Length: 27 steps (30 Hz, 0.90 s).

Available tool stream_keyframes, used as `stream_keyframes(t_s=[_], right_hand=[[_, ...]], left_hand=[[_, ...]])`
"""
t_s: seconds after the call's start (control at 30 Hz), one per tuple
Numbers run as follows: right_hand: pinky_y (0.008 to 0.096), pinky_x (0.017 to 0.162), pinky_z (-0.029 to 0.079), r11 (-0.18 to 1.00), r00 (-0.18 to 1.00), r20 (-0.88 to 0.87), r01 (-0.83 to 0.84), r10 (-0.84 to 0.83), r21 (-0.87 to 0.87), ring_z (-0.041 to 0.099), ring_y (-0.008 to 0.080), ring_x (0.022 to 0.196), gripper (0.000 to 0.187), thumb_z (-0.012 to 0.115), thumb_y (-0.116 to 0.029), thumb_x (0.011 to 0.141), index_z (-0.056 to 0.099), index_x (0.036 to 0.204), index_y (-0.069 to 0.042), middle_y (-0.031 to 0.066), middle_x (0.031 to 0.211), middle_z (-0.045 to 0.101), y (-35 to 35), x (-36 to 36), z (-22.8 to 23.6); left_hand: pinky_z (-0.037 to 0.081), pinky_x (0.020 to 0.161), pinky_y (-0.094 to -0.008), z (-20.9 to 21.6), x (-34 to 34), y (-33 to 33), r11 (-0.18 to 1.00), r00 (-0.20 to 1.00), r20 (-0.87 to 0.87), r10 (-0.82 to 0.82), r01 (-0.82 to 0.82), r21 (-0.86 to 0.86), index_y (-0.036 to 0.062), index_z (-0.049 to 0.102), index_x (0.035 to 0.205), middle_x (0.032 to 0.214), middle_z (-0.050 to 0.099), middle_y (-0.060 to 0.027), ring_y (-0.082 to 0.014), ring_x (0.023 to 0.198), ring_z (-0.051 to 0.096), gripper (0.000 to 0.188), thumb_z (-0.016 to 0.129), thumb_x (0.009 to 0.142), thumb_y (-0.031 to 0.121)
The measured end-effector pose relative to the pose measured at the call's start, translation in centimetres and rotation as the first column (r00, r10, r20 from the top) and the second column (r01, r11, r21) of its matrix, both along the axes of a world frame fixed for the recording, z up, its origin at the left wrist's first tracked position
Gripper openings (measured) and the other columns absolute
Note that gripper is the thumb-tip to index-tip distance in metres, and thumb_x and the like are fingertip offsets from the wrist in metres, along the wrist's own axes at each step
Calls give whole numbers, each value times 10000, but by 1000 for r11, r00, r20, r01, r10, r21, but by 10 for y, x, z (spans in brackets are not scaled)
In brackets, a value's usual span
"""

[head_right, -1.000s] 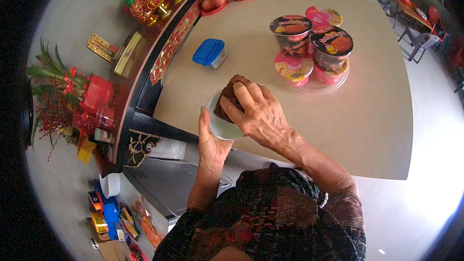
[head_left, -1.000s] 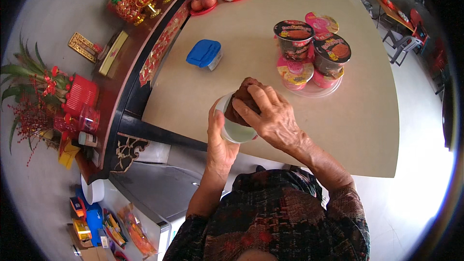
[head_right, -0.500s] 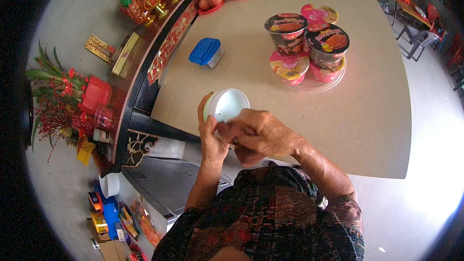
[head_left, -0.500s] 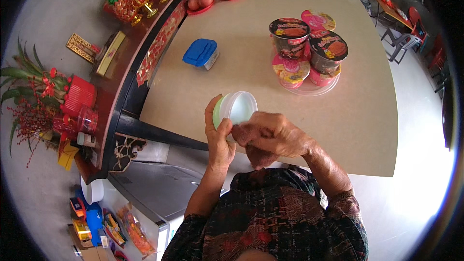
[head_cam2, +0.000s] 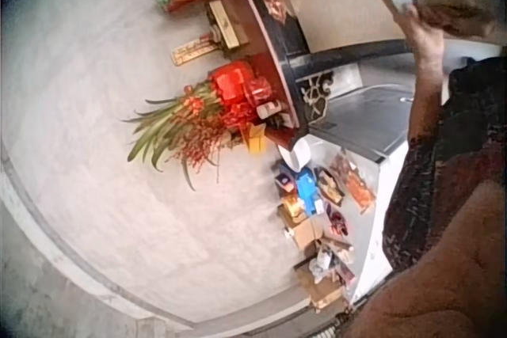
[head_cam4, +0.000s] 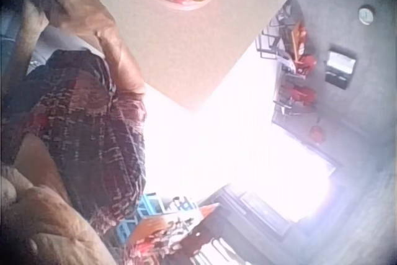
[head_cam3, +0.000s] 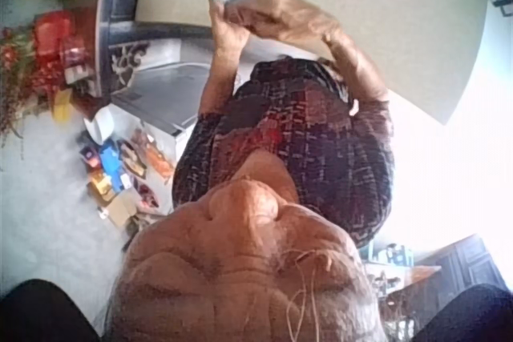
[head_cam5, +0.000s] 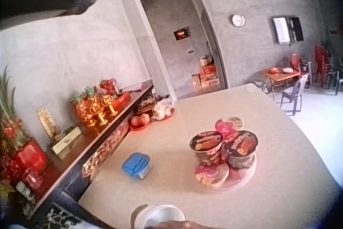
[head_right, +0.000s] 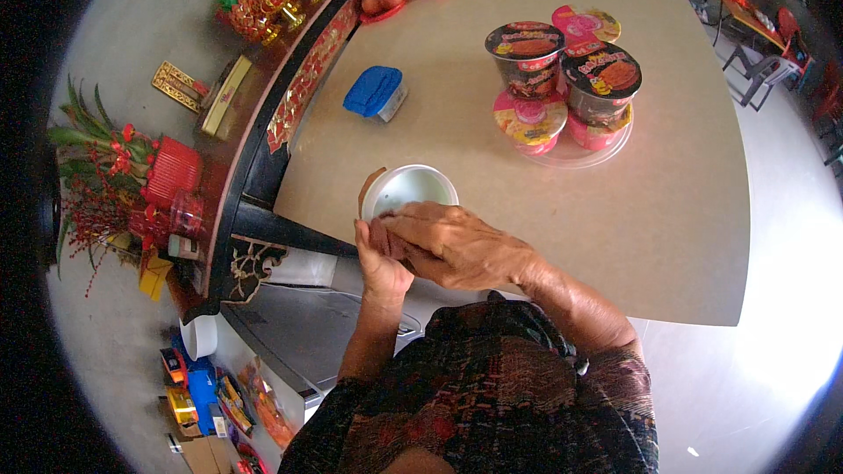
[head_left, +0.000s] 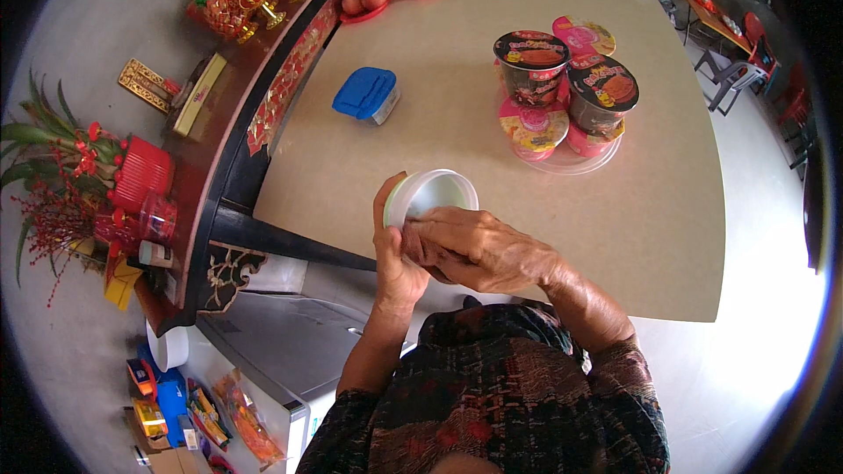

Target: The person wipes the exterior of several stacked instant noodle cups, a blue plastic container, and a small green bowl with a brown cloth. They handle each item individually, rotating them to clean all sides before placing them back on the table.

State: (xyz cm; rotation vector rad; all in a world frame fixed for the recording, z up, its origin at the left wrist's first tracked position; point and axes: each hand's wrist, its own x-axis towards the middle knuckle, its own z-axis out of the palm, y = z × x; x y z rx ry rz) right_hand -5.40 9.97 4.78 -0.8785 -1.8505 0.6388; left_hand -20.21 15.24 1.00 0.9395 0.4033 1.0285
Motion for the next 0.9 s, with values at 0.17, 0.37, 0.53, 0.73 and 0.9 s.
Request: stream_keyframes(t_s=[0.17, 0.37, 0.53, 0.73, 0.9], right_hand=[[393, 673, 487, 990, 998, 7, -61, 63, -131, 609, 305, 759, 387, 610, -35, 688, 594, 1074, -43, 110, 852, 597, -13, 20, 19], [400, 737, 527, 702, 667, 240, 611, -706, 366, 586, 295, 897, 410, 662, -135, 686, 575, 1075, -42, 120, 1008, 552, -2, -21, 7], [448, 732, 514, 880, 771, 441, 462, -459, 108, 585, 309, 916, 326, 643, -145, 728, 591, 1039, -65, 121, 965, 551, -4, -18, -4], [394, 765, 506, 970, 999, 28, 28, -21, -241, 613, 280, 899, 293, 646, -139, 741, 612, 1021, -60, 140, 925, 601, -12, 11, 4], [317, 650, 530, 731, 650, -707, -334, -278, -595, 645, 155, 796, 271, 643, -186, 856, 591, 1038, 8, 99, 876, 653, -27, 16, 9]], left_hand=[[441, 973, -401, 3, -4, 5, 1000, 1000, 13, -3, 4, -31, 91, 282, 1398, 1290, 463, -124, -261, 1187, 481, 869, 660, 777, 568], [405, 1016, -387, 23, 7, -5, 999, 1000, 11, 13, -13, 45, 95, 278, 1396, 1287, 456, -121, -232, 1196, 466, 842, 724, 769, 437], [488, 950, -394, 4, 2, 3, 996, 992, -124, -8, 18, 83, 113, 267, 1406, 1291, 448, -136, -263, 1192, 478, 853, 702, 775, 487], [480, 945, -379, 4, 0, 5, 997, 998, -49, 50, -48, 54, 99, 297, 1387, 1252, 469, -125, -251, 1147, 506, 802, 711, 778, 417], [437, 969, -356, -3, 1, 9, 944, 949, -200, 244, -185, 273, 84, 361, 1349, 1250, 475, -95, -230, 1133, 507, 793, 783, 684, 173]])
